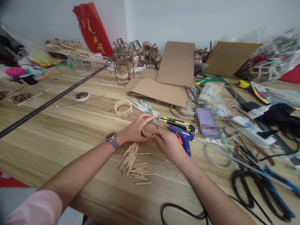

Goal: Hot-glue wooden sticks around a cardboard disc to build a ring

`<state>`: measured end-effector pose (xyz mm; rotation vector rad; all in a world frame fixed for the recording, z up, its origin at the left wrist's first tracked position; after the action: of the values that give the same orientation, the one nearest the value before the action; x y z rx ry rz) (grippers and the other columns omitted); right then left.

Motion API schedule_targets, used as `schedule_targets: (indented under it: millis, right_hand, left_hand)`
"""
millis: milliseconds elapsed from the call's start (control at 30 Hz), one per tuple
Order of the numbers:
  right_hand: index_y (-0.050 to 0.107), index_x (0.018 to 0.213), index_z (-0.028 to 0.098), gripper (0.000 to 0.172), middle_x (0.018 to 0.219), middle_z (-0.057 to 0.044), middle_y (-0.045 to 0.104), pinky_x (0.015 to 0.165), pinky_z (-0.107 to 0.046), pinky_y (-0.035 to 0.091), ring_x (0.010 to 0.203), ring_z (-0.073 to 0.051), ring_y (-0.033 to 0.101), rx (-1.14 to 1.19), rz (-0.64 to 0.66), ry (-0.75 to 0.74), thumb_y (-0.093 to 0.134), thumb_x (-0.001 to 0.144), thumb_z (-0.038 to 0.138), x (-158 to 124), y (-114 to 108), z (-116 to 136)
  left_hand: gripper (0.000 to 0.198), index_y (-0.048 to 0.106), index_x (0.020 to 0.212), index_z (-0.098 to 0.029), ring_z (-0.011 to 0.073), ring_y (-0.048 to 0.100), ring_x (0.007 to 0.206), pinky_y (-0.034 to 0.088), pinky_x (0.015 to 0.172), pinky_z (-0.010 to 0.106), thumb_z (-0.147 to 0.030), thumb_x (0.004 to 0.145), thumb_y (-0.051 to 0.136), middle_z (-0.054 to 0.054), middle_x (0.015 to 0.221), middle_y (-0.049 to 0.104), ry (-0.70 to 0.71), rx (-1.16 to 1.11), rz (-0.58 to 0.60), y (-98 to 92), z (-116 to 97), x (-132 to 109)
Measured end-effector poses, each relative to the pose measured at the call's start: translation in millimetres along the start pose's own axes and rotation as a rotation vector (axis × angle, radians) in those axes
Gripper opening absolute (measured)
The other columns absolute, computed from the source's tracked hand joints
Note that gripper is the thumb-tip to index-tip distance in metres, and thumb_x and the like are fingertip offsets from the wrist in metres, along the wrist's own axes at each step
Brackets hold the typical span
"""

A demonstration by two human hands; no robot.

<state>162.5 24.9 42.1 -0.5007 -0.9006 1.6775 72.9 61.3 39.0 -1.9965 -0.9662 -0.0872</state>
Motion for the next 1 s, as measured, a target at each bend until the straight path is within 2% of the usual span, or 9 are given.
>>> schedule_targets:
  millis: [267, 533, 1000]
  right_hand:
    - [0.068, 0.093, 0.020, 0.020, 0.088, -0.004, 0.075, 0.068, -0.027, 0.048, 0.078, -0.019, 0.068, -0.086, -0.037, -0.050, 0.048, 0.088, 0.023, -2, 0, 4]
    - [0.065, 0.096, 0.018, 0.020, 0.084, -0.008, 0.073, 0.066, -0.027, 0.048, 0.074, -0.020, 0.068, -0.276, -0.048, -0.107, 0.046, 0.091, 0.022, -4, 7, 3]
    - [0.063, 0.094, 0.018, 0.015, 0.084, -0.008, 0.073, 0.066, -0.027, 0.048, 0.074, -0.021, 0.069, -0.376, -0.058, -0.100, 0.048, 0.090, 0.018, -1, 12, -1]
  left_hand:
    - [0.098, 0.025, 0.147, -0.026, 0.0313, 0.037, 0.133, 0.035, 0.112, 0.048, -0.031, 0.067, 0.080, 0.013, 0.137, 0.033, 0.017, 0.002, -0.014, -1.2, 0, -1]
    - [0.097, 0.026, 0.146, -0.025, 0.0316, 0.038, 0.132, 0.035, 0.112, 0.049, -0.029, 0.065, 0.081, 0.014, 0.137, 0.033, 0.011, -0.008, -0.006, -1.8, -1, 0]
    - [0.096, 0.027, 0.146, -0.026, 0.0310, 0.039, 0.132, 0.035, 0.112, 0.050, -0.027, 0.066, 0.079, 0.013, 0.136, 0.034, 0.007, -0.013, -0.006, -2.6, -3, 0]
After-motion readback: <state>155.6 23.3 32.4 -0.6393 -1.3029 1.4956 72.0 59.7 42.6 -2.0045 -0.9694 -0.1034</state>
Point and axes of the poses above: each hand's wrist, its own x-axis towards the middle knuckle, its own y-axis out of the palm, z = x × y, the point moved 10 cm from there along x, towards the middle knuckle
